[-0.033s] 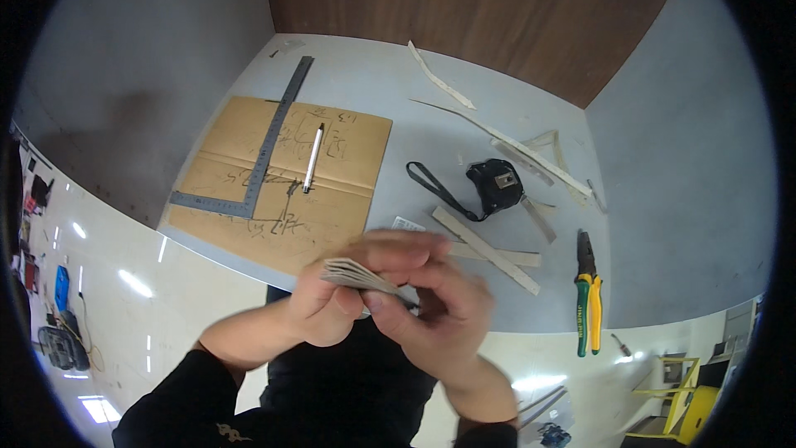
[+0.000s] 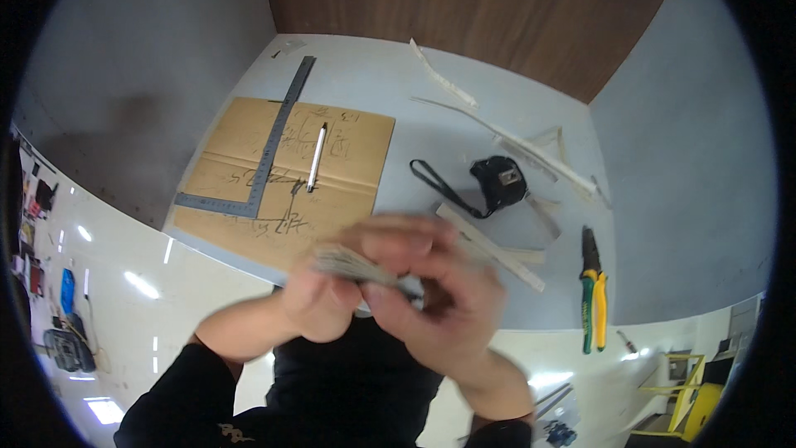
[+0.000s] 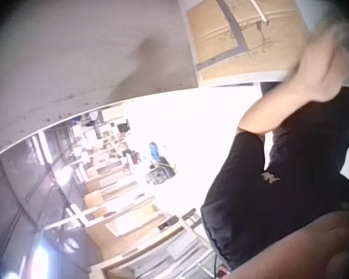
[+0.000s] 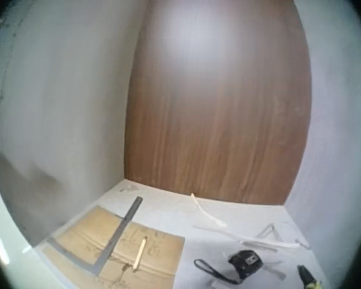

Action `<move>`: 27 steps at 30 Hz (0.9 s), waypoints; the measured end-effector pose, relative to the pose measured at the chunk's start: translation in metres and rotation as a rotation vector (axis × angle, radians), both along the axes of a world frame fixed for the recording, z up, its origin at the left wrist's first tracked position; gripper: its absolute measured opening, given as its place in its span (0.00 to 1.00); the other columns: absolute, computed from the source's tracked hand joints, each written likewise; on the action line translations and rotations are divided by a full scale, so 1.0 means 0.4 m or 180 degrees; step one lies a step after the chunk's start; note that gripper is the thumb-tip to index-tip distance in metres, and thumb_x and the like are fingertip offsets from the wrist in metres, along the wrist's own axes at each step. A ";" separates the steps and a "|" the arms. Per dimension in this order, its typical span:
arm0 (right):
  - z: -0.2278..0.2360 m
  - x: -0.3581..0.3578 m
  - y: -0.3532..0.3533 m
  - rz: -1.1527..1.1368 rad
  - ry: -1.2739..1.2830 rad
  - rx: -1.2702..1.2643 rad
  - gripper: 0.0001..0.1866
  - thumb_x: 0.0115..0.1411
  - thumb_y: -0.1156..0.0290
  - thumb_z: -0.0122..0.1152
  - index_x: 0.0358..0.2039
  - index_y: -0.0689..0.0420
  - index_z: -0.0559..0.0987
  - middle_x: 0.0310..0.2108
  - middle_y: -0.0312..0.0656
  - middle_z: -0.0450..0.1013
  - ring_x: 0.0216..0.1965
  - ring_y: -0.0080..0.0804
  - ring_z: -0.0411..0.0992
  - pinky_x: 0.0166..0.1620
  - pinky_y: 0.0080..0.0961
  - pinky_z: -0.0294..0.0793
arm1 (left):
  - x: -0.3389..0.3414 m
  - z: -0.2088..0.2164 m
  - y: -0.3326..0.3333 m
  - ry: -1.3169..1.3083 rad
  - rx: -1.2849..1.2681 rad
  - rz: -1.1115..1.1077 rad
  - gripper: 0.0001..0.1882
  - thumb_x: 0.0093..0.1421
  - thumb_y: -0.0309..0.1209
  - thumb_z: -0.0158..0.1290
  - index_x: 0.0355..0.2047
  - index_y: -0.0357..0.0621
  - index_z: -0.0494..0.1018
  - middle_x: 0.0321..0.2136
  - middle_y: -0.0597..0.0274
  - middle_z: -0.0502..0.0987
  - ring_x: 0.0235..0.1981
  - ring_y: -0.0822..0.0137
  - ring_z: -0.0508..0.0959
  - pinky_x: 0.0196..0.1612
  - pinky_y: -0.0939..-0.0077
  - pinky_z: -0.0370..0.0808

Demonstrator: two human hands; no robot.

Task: The person uses pliers to trim small wooden strips on a workbench. They repeatedly pick up strips, cut them to size, and place them on the table. A second person is visible in the background but does not assist.

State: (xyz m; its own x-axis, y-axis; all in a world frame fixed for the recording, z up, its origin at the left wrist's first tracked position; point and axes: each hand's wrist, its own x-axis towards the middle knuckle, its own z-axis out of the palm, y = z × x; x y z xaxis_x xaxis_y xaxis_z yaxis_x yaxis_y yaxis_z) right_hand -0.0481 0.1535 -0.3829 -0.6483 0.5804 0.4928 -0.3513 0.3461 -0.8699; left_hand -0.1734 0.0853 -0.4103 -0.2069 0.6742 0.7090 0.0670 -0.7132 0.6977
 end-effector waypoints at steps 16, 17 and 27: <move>-0.030 -0.156 0.244 -0.0633 0.0150 0.1404 0.14 0.53 0.79 0.65 0.41 0.60 0.78 0.32 0.40 0.74 0.29 0.26 0.73 0.33 0.19 0.74 | -0.253 0.045 0.116 0.3111 -0.0513 0.2274 0.06 0.55 0.23 0.55 0.31 0.36 0.68 0.20 0.54 0.71 0.20 0.51 0.74 0.24 0.65 0.72; -0.031 -0.148 0.241 -0.0306 -0.0046 0.0989 0.13 0.53 0.79 0.64 0.41 0.60 0.78 0.33 0.40 0.74 0.30 0.25 0.73 0.34 0.19 0.74 | -0.256 0.035 0.117 0.3190 -0.0347 0.2220 0.08 0.52 0.22 0.56 0.31 0.37 0.68 0.19 0.54 0.71 0.20 0.51 0.74 0.24 0.64 0.72; -0.067 -0.163 0.198 0.0766 -0.0415 -0.1368 0.16 0.57 0.82 0.58 0.45 0.66 0.68 0.40 0.46 0.71 0.41 0.31 0.74 0.43 0.28 0.77 | -0.259 0.007 0.101 0.3577 -0.0546 0.2300 0.11 0.42 0.28 0.56 0.21 0.44 0.63 0.15 0.64 0.64 0.13 0.66 0.70 0.16 0.74 0.67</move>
